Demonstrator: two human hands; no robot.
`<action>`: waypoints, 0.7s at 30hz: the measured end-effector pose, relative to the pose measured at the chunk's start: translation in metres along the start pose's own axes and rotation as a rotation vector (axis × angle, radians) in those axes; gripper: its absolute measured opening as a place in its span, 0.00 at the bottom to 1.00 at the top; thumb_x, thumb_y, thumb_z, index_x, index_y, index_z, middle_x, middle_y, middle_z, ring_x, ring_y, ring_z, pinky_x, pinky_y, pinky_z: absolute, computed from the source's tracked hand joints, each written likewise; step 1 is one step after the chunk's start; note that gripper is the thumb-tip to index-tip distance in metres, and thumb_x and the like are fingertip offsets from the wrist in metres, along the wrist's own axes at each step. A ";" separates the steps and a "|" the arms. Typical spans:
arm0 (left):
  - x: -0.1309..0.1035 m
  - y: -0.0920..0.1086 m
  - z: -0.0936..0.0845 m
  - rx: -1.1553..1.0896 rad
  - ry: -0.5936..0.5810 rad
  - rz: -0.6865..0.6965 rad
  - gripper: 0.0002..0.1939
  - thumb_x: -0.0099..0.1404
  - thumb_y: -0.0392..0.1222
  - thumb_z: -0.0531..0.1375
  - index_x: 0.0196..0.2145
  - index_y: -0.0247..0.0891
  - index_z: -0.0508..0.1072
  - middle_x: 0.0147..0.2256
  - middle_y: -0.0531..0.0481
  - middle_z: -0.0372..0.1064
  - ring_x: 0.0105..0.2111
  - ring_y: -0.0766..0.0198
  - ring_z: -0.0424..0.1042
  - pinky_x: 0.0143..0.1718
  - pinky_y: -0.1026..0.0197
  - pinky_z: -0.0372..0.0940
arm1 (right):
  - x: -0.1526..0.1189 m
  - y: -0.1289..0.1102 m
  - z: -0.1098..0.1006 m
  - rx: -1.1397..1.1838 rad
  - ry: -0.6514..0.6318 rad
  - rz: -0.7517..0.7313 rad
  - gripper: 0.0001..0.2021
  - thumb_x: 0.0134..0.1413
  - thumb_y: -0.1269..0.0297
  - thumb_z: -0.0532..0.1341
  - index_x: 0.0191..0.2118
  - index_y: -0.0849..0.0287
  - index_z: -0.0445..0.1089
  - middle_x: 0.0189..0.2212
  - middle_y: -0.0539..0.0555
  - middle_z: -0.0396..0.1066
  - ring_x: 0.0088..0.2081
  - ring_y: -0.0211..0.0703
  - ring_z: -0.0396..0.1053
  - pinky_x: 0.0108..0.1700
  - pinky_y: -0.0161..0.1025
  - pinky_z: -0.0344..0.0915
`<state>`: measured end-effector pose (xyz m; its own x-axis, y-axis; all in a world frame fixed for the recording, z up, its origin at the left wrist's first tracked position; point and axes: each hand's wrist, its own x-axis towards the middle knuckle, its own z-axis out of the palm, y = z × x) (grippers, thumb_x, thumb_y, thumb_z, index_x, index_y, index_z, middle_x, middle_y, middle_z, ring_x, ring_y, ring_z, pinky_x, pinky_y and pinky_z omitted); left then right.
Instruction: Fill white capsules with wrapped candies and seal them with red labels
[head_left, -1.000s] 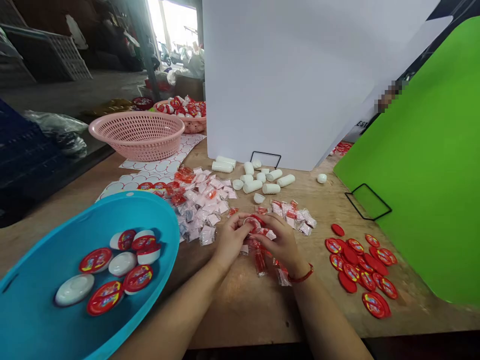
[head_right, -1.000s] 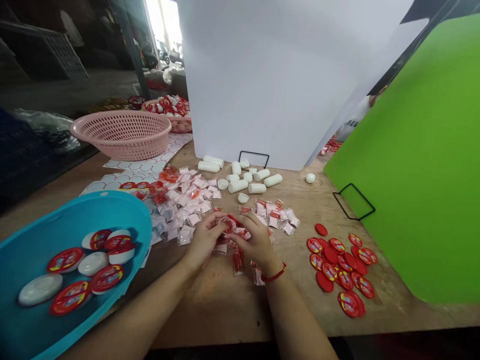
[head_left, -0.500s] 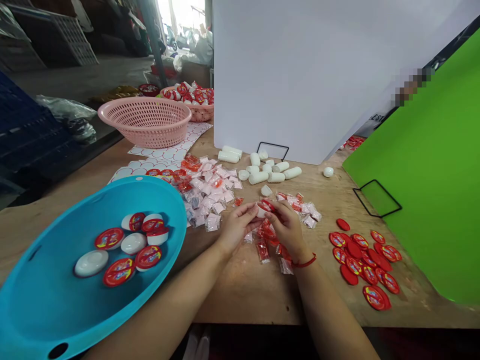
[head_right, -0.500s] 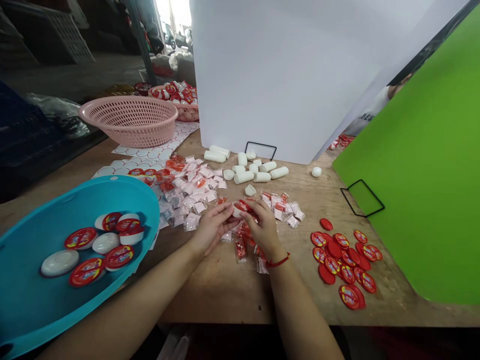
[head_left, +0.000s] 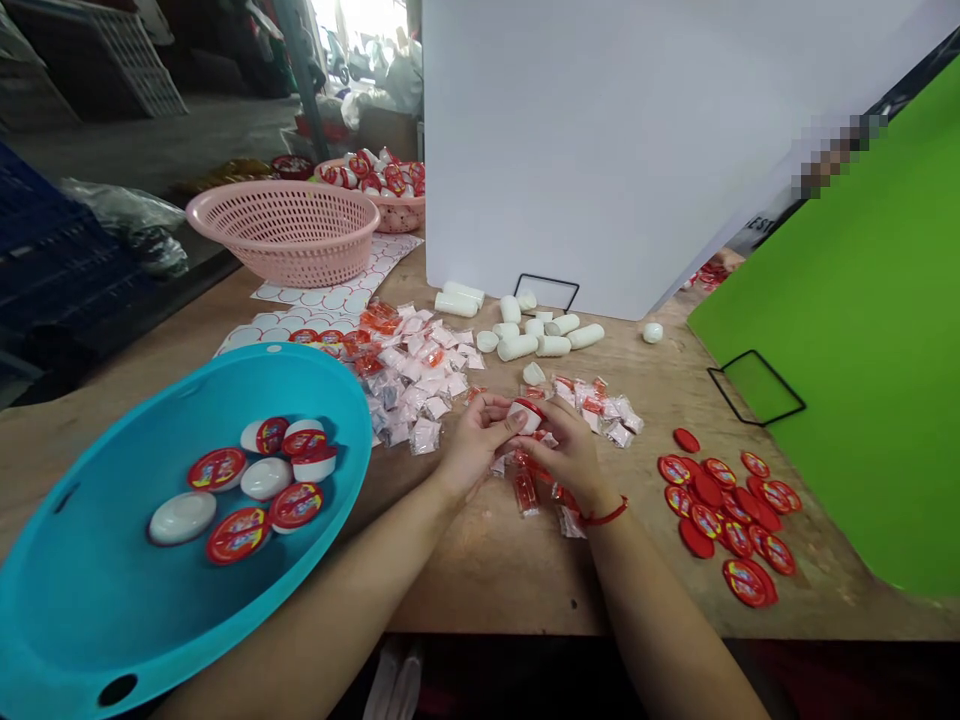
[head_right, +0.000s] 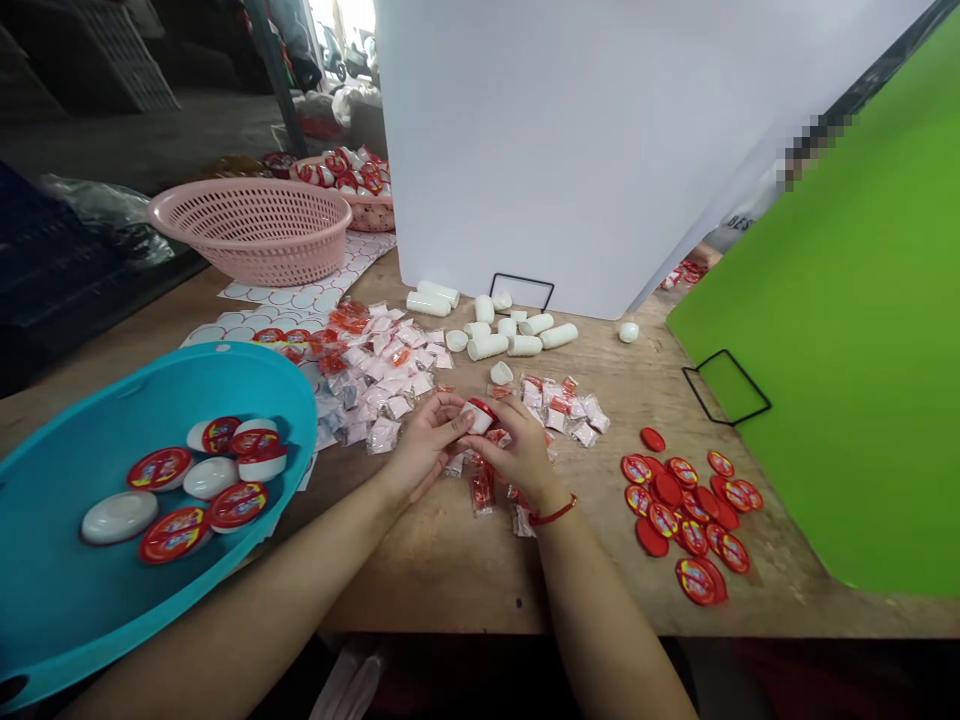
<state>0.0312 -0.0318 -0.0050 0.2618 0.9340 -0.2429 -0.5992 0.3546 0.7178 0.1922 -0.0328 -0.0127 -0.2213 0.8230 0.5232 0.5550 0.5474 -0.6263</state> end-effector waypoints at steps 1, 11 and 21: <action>0.000 -0.001 0.000 0.025 0.004 0.012 0.29 0.45 0.47 0.78 0.41 0.38 0.72 0.34 0.53 0.74 0.31 0.68 0.75 0.30 0.69 0.68 | 0.000 0.000 0.001 -0.009 0.002 -0.005 0.18 0.55 0.54 0.70 0.50 0.54 0.74 0.36 0.54 0.72 0.37 0.46 0.70 0.39 0.43 0.69; -0.002 0.006 0.000 -0.021 -0.096 -0.068 0.23 0.48 0.40 0.75 0.42 0.37 0.78 0.37 0.50 0.77 0.32 0.68 0.75 0.33 0.67 0.72 | -0.001 -0.003 0.000 0.085 0.035 0.054 0.15 0.55 0.56 0.69 0.46 0.55 0.75 0.35 0.53 0.76 0.35 0.44 0.72 0.38 0.42 0.68; -0.002 0.001 -0.001 0.054 -0.062 0.002 0.20 0.46 0.44 0.76 0.37 0.37 0.78 0.33 0.51 0.77 0.30 0.64 0.76 0.29 0.64 0.70 | -0.003 -0.011 -0.009 0.036 -0.041 0.095 0.17 0.54 0.52 0.69 0.46 0.55 0.76 0.33 0.53 0.77 0.33 0.44 0.72 0.37 0.42 0.69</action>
<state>0.0290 -0.0330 -0.0046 0.3082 0.9298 -0.2013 -0.5584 0.3481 0.7530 0.1939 -0.0431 -0.0019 -0.2022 0.8764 0.4371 0.5462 0.4714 -0.6924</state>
